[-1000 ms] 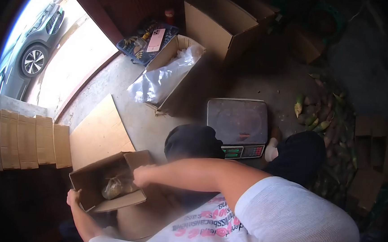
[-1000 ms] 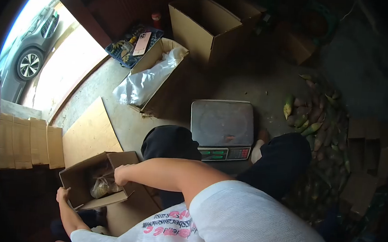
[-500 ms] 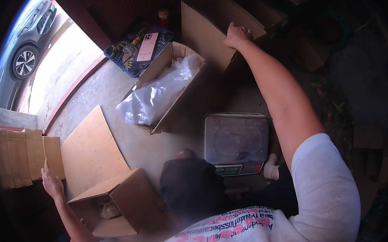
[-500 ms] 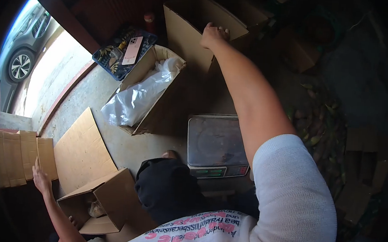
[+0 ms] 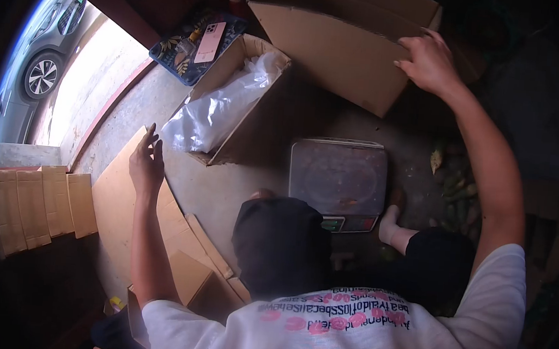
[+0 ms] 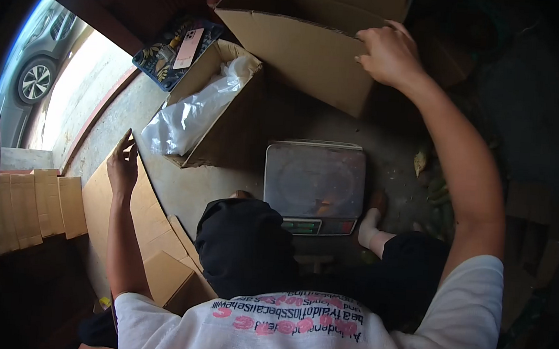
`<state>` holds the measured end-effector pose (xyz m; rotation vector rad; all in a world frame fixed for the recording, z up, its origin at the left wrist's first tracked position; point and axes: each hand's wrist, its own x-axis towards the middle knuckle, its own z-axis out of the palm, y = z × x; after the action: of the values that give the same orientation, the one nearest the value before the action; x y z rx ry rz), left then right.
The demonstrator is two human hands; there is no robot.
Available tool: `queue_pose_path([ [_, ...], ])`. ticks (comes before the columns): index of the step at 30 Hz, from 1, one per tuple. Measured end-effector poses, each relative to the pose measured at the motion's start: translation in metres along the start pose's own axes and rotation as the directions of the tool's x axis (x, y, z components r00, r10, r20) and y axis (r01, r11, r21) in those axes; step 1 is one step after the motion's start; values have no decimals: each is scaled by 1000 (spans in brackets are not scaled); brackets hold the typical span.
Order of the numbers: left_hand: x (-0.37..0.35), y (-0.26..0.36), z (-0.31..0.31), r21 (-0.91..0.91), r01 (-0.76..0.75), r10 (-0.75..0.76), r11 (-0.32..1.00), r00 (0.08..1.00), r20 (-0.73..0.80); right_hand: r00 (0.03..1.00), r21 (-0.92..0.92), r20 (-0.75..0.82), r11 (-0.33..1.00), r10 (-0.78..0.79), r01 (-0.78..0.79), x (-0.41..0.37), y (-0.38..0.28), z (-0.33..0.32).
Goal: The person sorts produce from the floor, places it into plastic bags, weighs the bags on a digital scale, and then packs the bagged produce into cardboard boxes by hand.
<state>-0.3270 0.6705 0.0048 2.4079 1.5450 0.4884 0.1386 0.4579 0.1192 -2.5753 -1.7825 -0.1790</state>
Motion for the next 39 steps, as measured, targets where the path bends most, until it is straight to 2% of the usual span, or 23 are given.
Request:
queue_pose_path([
  [2, -6, 2, 9, -33, 5, -5, 999, 1000, -1, 1000, 39, 9, 999, 11, -12, -51, 17, -45],
  [3, -7, 4, 13, -58, 22, -21, 998, 1000, 16, 994, 0, -111, 1000, -17, 18, -77, 30, -60],
  [5, -5, 0, 25, -54, -45, 44, 998, 999, -23, 991, 142, -114, 988, 73, -57, -128, 40, -91],
  [6, -4, 2, 30, -57, -6, 5, 998, 1000, -17, 987, 244, -115, 966, 110, -80, -154, 62, -90],
  [8, 5, -2, 45, -73, 64, -63, 995, 998, 12, 970, 428, -229, 904, 86, 21, -194, 70, -88],
  [11, 17, -11, 70, -3, 152, -152, 988, 988, -40, 995, 268, 27, 959, -100, 89, -229, 70, -92],
  [14, 27, -16, 87, -47, 212, -213, 976, 977, -1, 989, 369, 65, 925, -129, 97, -250, 45, -65],
  [18, 36, -29, 106, -77, 172, -169, 982, 985, 48, 982, 431, 71, 893, -175, 128, -269, 26, -25],
  [23, 35, -4, 93, 6, 201, -201, 980, 976, 78, 963, 424, 120, 890, -240, 169, -273, 14, -14],
  [25, 33, 2, 92, 102, 231, -238, 968, 969, 65, 931, 407, 249, 901, -267, 149, -269, 11, -19],
  [27, 38, -6, 97, 94, 281, -291, 955, 948, 130, 890, 428, 362, 897, -278, 106, -254, -1, -42],
  [28, 41, -10, 99, 92, 306, -318, 947, 934, 162, 874, 420, 368, 895, -316, 147, -244, -3, -49],
  [31, 39, -17, 103, 156, 221, -234, 963, 970, 68, 913, 615, 316, 789, -258, 10, -219, -3, -58],
  [32, 37, -18, 101, 171, 144, -149, 975, 989, 15, 925, 589, 249, 803, -286, 90, -203, -6, -65],
  [34, 39, -24, 96, 134, 18, -2, 991, 992, -123, 935, 619, 185, 775, -301, 127, -174, -17, -77],
  [37, 50, -20, 74, 31, -141, 144, 990, 950, -276, 934, 601, 91, 767, -345, 224, -125, -39, -88],
  [39, 59, 14, 33, 80, -257, 269, 963, 907, -324, 913, 543, 21, 771, -408, 333, -81, -68, -94],
])
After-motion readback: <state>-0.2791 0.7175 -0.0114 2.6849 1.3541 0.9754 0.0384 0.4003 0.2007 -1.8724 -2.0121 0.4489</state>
